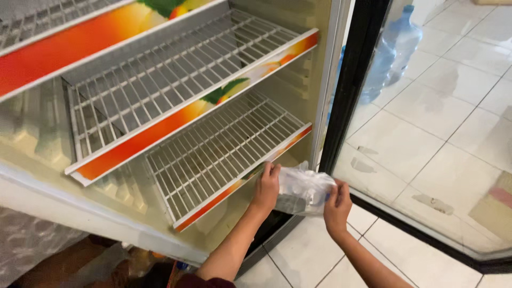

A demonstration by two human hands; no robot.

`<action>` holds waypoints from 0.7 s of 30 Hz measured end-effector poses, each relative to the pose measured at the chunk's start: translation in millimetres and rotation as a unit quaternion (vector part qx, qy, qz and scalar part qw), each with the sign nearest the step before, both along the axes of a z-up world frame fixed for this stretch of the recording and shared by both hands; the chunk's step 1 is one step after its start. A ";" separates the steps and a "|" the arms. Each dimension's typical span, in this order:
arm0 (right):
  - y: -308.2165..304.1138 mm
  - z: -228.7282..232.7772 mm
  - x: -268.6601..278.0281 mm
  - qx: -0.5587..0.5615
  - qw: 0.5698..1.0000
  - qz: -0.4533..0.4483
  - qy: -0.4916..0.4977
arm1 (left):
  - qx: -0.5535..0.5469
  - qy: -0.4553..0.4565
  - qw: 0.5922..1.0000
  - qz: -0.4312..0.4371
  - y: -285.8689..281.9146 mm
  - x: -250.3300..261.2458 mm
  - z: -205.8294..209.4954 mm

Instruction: The person removes various items from a commercial glass-door refrigerator, including a plastic bag of vegetables, a jar with an orange lid, a black container, and several bottles and boxes. They place these items on a nearby table and into a cardboard box on the floor, then return some items to the refrigerator shelves.

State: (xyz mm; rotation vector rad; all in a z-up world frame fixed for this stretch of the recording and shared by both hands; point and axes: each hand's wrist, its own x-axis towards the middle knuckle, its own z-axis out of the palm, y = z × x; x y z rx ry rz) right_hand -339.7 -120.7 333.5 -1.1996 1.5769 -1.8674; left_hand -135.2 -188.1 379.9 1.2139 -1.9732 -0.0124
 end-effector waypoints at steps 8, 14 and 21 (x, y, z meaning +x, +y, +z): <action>-15.6 23.6 22.4 0.023 0.999 -0.039 -0.021 | -0.024 -0.057 0.998 -0.017 -9.5 9.8 -8.3; -25.4 37.5 57.3 -0.031 0.999 -0.021 -0.027 | 0.093 -0.066 0.988 -0.104 -7.9 35.0 -13.5; -51.4 12.6 99.3 -0.035 0.997 -0.056 -0.031 | 0.089 -0.036 0.993 -0.065 -19.5 58.8 -71.3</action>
